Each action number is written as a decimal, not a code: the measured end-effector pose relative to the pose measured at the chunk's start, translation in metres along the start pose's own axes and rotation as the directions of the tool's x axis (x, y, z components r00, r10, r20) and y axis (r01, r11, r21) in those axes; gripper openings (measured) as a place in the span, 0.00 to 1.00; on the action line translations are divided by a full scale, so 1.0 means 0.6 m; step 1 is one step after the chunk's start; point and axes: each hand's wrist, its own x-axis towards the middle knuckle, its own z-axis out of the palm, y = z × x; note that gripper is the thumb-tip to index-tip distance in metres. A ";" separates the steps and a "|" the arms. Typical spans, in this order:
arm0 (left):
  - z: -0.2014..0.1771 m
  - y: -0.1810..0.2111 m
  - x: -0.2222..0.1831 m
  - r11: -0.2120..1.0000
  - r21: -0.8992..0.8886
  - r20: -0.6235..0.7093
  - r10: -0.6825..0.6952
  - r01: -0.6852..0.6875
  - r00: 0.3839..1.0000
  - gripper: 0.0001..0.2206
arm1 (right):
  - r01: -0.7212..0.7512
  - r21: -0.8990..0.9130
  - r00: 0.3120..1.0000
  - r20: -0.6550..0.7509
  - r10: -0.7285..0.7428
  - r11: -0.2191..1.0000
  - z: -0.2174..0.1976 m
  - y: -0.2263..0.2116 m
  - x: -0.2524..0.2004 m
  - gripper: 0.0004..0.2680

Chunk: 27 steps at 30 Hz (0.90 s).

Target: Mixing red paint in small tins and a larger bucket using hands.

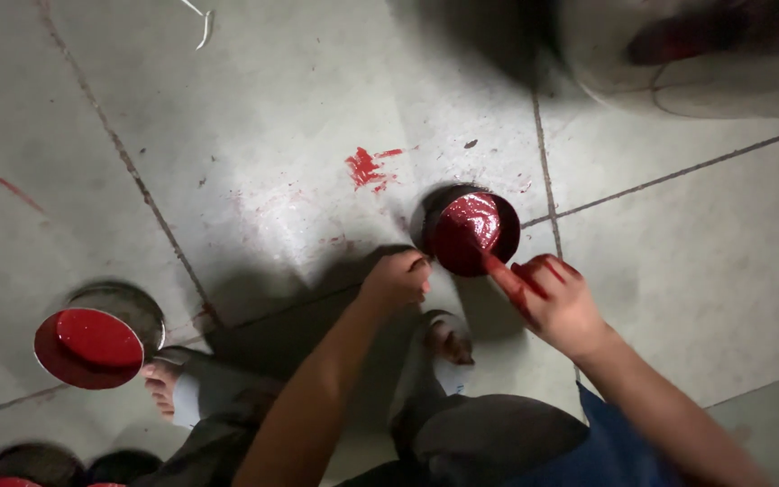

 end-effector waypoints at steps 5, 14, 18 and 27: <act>0.002 -0.033 0.017 0.999 -0.050 -0.004 -0.014 0.014 1.000 0.12 | 0.138 -0.020 0.981 -0.133 -0.139 0.990 -0.025 -0.018 0.008 0.21; 0.001 0.009 -0.009 0.996 -0.085 0.010 0.003 -0.002 1.000 0.11 | -0.308 0.914 0.769 0.402 0.496 -0.263 0.108 0.088 -0.017 0.07; -0.001 0.008 -0.008 0.998 -0.060 0.007 0.030 -0.029 1.000 0.11 | -0.213 0.880 0.817 0.399 0.416 -0.425 0.083 0.121 -0.025 0.15; 0.001 0.010 -0.003 0.981 0.177 -0.053 0.089 -0.079 0.995 0.09 | 0.094 0.987 0.629 0.045 0.776 -0.133 -0.228 0.127 -0.099 0.15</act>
